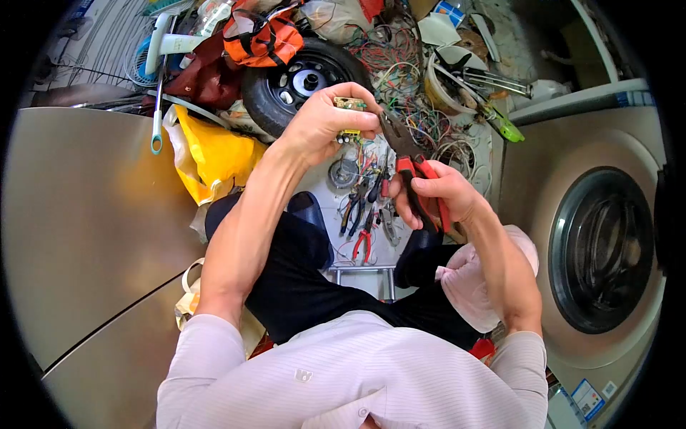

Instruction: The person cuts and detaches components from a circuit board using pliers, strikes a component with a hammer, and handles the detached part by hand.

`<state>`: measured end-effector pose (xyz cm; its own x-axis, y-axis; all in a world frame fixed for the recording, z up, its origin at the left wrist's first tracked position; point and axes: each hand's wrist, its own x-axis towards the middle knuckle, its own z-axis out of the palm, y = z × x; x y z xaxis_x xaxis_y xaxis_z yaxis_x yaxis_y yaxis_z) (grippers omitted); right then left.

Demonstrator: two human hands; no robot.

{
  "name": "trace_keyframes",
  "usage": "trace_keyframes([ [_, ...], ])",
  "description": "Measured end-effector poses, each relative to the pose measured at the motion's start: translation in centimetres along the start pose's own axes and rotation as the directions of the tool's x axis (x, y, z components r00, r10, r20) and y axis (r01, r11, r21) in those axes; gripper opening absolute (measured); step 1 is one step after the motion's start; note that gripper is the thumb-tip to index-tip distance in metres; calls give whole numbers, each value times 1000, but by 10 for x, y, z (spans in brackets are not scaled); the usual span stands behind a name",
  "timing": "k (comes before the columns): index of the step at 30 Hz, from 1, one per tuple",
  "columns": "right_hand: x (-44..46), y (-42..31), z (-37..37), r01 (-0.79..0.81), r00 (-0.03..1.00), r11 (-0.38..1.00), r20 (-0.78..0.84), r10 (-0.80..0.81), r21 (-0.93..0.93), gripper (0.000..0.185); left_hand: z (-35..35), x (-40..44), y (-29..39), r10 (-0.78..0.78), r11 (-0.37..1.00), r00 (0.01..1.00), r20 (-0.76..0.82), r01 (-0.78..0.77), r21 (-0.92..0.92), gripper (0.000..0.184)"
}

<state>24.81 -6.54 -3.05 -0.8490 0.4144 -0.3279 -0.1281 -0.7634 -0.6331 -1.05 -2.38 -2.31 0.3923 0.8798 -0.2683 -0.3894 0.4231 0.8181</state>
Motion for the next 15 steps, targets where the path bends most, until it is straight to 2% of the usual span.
trace_keyframes([
  [2, -3, -1, 5, -5, 1000, 1000, 12, 5, 25, 44, -4, -4, -7, 13, 1000, 1000, 3, -13, -9, 17],
  [4, -5, -2, 6, -118, 993, 991, -15, 117, -58, 35, -10, -6, -14, 1, 999, 1000, -2, -1, -37, 19],
  [5, -6, 0, 5, -113, 994, 992, -15, 112, -54, 35, -16, -6, -21, -4, 999, 1000, 0, 4, -33, 19],
  [7, -7, 5, -1, -213, 962, 877, -248, 112, -431, 24, -39, -2, -44, -41, 999, 956, -292, 35, -25, 19],
  [8, -8, 6, -2, -213, 963, 878, -244, 114, -429, 24, -60, 3, -67, -20, 999, 925, -379, 31, 23, 20],
  [9, -8, 7, -2, -231, 947, 861, -308, 92, -453, 20, -79, 4, -93, -4, 991, 894, -448, 65, 120, 20],
  [10, -8, 7, -2, -251, 926, 842, -371, 67, -477, 16, -93, 2, -122, -55, 988, 809, -586, 128, 84, 21],
  [11, -8, 6, -4, -272, 901, 823, -433, 35, -499, 13, -110, -3, -156, -119, 993, 774, -621, 79, -91, 25],
  [12, -9, 7, -6, -252, 893, 865, -448, 35, -435, 14, -135, -8, -194, -200, 979, 752, -629, 173, -105, 31],
  [13, -9, 5, -5, -256, 892, 866, -450, 40, -430, 14, -133, -17, -215, -186, 975, 662, -726, 217, -52, 32],
  [15, -11, -3, 0, -272, 856, 818, -516, -35, -506, 13, -148, -27, -254, -188, 972, 613, -767, 228, -56, 31],
])
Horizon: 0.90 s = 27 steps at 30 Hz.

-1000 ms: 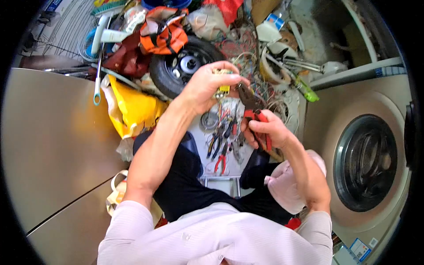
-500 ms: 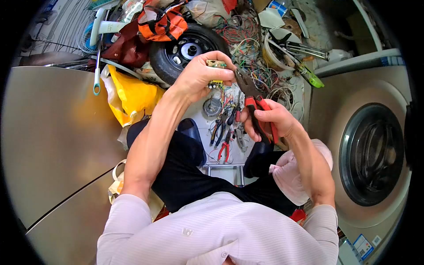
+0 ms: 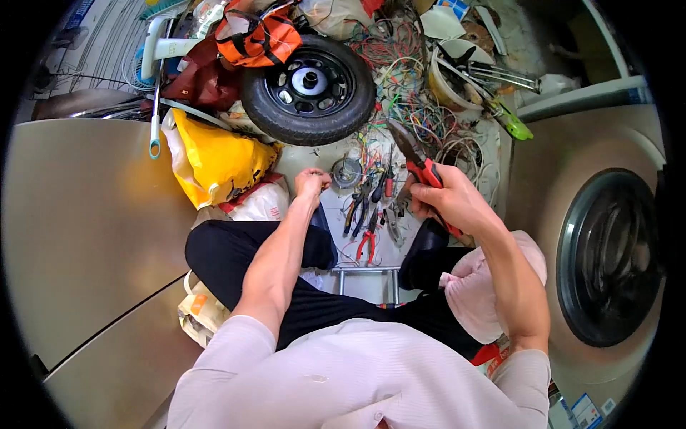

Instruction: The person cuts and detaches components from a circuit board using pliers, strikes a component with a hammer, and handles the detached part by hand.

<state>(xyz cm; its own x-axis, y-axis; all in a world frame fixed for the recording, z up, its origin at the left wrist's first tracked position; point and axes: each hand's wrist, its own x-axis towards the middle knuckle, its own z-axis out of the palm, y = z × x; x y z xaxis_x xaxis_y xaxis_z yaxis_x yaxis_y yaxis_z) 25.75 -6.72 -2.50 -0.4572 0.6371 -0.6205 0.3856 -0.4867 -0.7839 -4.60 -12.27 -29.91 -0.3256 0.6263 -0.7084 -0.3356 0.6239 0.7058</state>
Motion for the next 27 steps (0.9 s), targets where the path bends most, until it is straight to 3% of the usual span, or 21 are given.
trace_keyframes([
  [2, -1, -4, -2, 0, 1000, 1000, 8, 0, -3, 11, -6, 11, -24, 37, 982, 991, -128, -12, 191, 29],
  [4, -1, 1, -3, -6, 1000, 999, -1, 6, 48, 11, -9, 20, -35, 40, 968, 985, -169, 3, 250, 28],
  [6, -2, 5, -3, -24, 1000, 998, 1, 24, 55, 11, -12, 32, -46, 144, 912, 962, -232, -38, 409, 22],
  [11, 0, 10, -6, -84, 996, 996, 23, 84, -22, 17, -13, 59, -71, 133, 910, 945, -298, 3, 414, 24],
  [16, -1, 10, -3, -129, 992, 991, 11, 129, 42, 17, -4, 54, -69, 48, 939, 959, -280, 53, 341, 25],
  [18, -1, 9, -3, -124, 992, 991, 9, 124, 57, 17, -3, 54, -69, 186, 850, 944, -271, -16, 527, 25],
  [21, 0, 12, -2, -137, 991, 990, 3, 137, 44, 18, 2, 59, -70, 133, 913, 956, -261, -16, 407, 24],
  [24, 0, 15, -4, -128, 992, 992, -4, 128, -3, 19, 6, 56, -70, 232, 861, 937, -260, -73, 504, 25],
  [27, -1, 13, -3, -165, 986, 986, -7, 165, 15, 20, 0, 65, -75, 153, 896, 959, -238, -33, 443, 27],
])
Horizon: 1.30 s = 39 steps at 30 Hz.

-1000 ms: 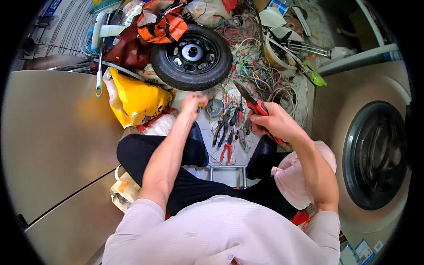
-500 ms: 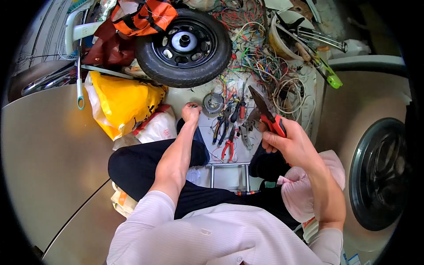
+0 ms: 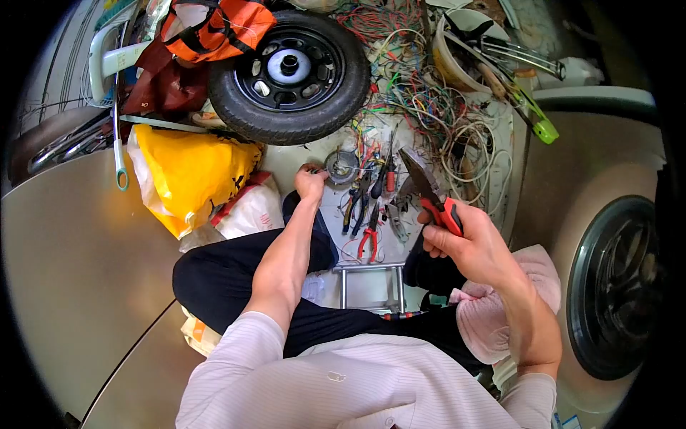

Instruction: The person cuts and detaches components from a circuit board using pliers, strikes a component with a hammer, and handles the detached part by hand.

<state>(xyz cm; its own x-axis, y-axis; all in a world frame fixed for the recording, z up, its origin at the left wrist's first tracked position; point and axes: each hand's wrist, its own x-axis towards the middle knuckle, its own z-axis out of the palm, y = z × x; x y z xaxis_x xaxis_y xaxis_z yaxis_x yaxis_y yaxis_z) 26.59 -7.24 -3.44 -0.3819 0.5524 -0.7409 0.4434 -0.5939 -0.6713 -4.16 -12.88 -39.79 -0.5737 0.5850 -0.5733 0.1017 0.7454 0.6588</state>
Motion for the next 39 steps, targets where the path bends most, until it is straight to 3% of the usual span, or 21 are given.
trace_keyframes([
  [1, 0, 2, 1, 13, 1000, 1000, -12, -13, -3, 18, 0, -1, 1, 1, 1000, 1000, 1, -1, 1, 27],
  [3, 0, 3, 1, 29, 999, 1000, -23, -29, -6, 19, -4, -7, 10, 83, 974, 996, 22, -86, 208, 30],
  [13, 1, 4, 3, 49, 998, 997, -26, -51, -60, 22, -10, -21, 24, 192, 896, 979, 74, -205, 394, 35],
  [15, 1, 5, 3, 58, 998, 996, -32, -60, -66, 22, -10, -22, 23, 288, 846, 954, 89, -297, 442, 35],
  [19, 4, 11, 3, 60, 997, 991, -51, -66, -116, 21, -14, -27, 27, 357, 828, 926, 120, -373, 419, 32],
  [21, 4, 9, 4, 63, 996, 990, -56, -71, -130, 21, -18, -29, 30, 269, 878, 952, 146, -305, 368, 32],
  [25, 4, 6, 0, 89, 995, 989, -40, -94, -118, 20, -20, -25, 22, 289, 872, 945, 155, -327, 364, 33],
  [26, 5, 3, -1, 104, 994, 991, -36, -107, -89, 20, -18, -22, 21, 123, 985, 981, 148, -139, 104, 32],
  [27, 5, 2, -3, 118, 992, 989, -33, -122, -90, 20, -20, -21, 25, -37, 985, 982, 186, 68, -161, 31],
  [28, 6, 1, -6, 142, 988, 984, -51, -148, -103, 19, -24, -19, 30, -23, 985, 984, 175, 52, -167, 31],
  [30, 1, -5, -10, 181, 977, 983, -110, -184, -35, 19, -28, -21, 46, -106, 745, 886, 452, 372, -554, 27],
  [31, -3, -11, -12, 277, 954, 961, -123, -274, 7, 23, -31, -22, 58, -85, 747, 888, 452, 357, -560, 27],
  [34, -18, -24, -8, 545, 838, 747, -281, -467, 381, 29, -39, -45, 116, 50, 504, 694, 718, 603, -618, 23],
  [35, -16, -20, -4, 564, 825, 739, -292, -484, 368, 29, -44, -59, 144, 106, 492, 653, 750, 621, -610, 26],
  [37, 0, -5, 4, 480, 876, 683, -253, -411, 551, 25, -51, -92, 189, 240, 503, 598, 765, 597, -625, 33],
  [38, -1, -2, 2, 360, 933, 781, -186, -308, 511, 23, -56, -99, 206, 311, 512, 507, 804, 624, -591, 38],
  [39, -3, -3, -1, 229, 973, 859, -126, -192, 458, 21, -60, -110, 223, 329, 520, 502, 799, 610, -598, 38],
])
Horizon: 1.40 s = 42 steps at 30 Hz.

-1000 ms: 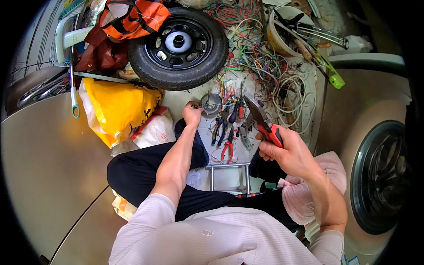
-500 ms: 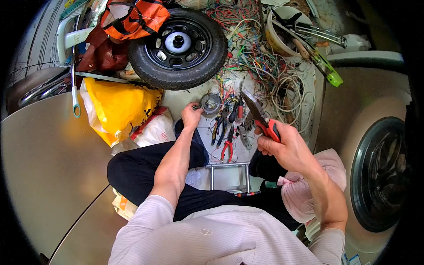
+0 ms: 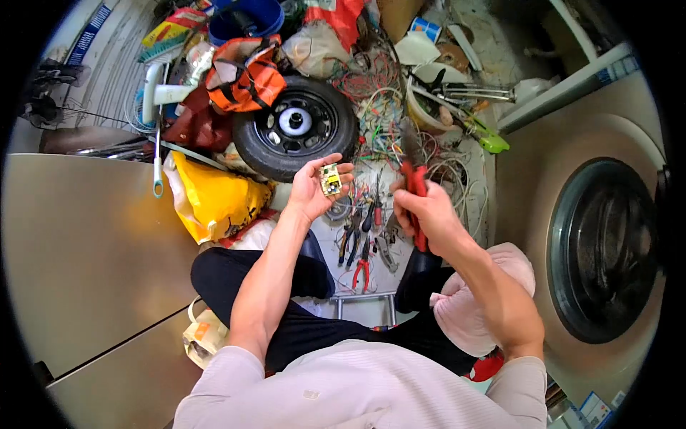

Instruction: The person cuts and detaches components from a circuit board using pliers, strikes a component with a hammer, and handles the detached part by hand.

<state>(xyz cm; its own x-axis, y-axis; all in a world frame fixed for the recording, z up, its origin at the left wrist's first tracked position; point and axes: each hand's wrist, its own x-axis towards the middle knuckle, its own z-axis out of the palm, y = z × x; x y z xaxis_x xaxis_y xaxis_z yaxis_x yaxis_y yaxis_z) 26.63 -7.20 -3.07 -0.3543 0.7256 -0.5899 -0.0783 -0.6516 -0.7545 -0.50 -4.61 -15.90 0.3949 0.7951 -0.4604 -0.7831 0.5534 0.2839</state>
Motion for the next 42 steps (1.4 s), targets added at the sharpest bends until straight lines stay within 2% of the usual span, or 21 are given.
trace_keyframes([
  [1, 3, 0, 1, -76, 997, 995, -16, 75, -69, 21, 21, -3, 3, -19, 1000, 1000, 22, 19, 8, 38],
  [2, 0, -1, 1, -32, 999, 998, 38, 34, -60, 23, 42, -7, 6, -40, 999, 998, 43, 39, 17, 39],
  [3, -6, -5, 4, 77, 997, 990, 21, -75, -119, 25, 56, -9, 8, -47, 999, 995, 92, 48, -5, 39],
  [4, -12, -10, 9, 183, 983, 967, 12, -183, -179, 26, 73, -14, 10, -29, 999, 998, 57, 29, 14, 37],
  [7, -25, -21, 25, 341, 938, 940, -59, -342, -30, 16, 107, -20, 14, -12, 998, 998, 67, 8, 56, 32],
  [8, -26, -21, 23, 351, 934, 936, -62, -352, -33, 16, 117, -24, 15, -10, 996, 999, 49, 6, 84, 30],
  [9, -23, -19, 19, 237, 970, 970, -39, -239, -52, 16, 130, -29, 16, 11, 987, 1000, 23, -15, 158, 30],
  [11, -15, -14, 11, 54, 998, 997, -17, -55, -61, 19, 133, -28, 20, 3, 986, 998, 55, -12, 164, 31],
  [14, -12, -15, 10, 88, 996, 996, -33, -88, -4, 20, 134, -19, 22, -19, 994, 997, 74, 11, 105, 32],
  [16, -9, -19, 8, 117, 993, 993, -19, -117, -8, 23, 137, -12, 22, -56, 998, 998, 32, 57, -41, 32],
  [18, -6, -23, 7, 144, 990, 990, -1, -144, -5, 26, 140, -6, 24, -64, 994, 997, 31, 66, -83, 33],
  [21, 2, -26, -1, 160, 986, 986, 50, -158, -48, 37, 143, 2, 31, -76, 986, 995, 57, 83, -143, 35],
  [23, 8, -27, -5, 204, 976, 964, 115, -187, -168, 44, 144, 5, 34, -42, 987, 997, 58, 51, -152, 38],
  [26, 8, -37, -5, 218, 966, 937, 198, -167, -274, 46, 147, 8, 35, -7, 988, 998, 55, 16, -153, 39],
  [27, 9, -36, -5, 181, 970, 960, 202, -138, -213, 45, 146, 9, 36, -8, 990, 995, 95, 22, -140, 39],
  [30, 5, -45, -1, 136, 979, 977, 175, -107, -167, 42, 151, 11, 34, 57, 996, 994, 92, -50, -80, 40],
  [31, 4, -46, -2, 137, 979, 976, 175, -107, -168, 42, 150, 13, 34, 80, 996, 987, 138, -75, -37, 40],
  [34, 3, -49, -6, 145, 986, 958, 117, -119, -247, 42, 149, 14, 33, 104, 994, 984, 148, -109, 26, 38],
  [37, 4, -49, -19, 57, 997, 936, 72, -34, -347, 42, 154, 11, 31, 124, 988, 986, 115, -134, 81, 36],
  [40, 9, -45, -26, 84, 996, 898, 48, -70, -433, 40, 163, 7, 29, 133, 979, 986, 101, -147, 144, 35],
  [42, 12, -39, -29, 310, 934, 720, 57, -353, -621, 40, 163, 7, 29, 126, 979, 988, 86, -138, 154, 36],
])
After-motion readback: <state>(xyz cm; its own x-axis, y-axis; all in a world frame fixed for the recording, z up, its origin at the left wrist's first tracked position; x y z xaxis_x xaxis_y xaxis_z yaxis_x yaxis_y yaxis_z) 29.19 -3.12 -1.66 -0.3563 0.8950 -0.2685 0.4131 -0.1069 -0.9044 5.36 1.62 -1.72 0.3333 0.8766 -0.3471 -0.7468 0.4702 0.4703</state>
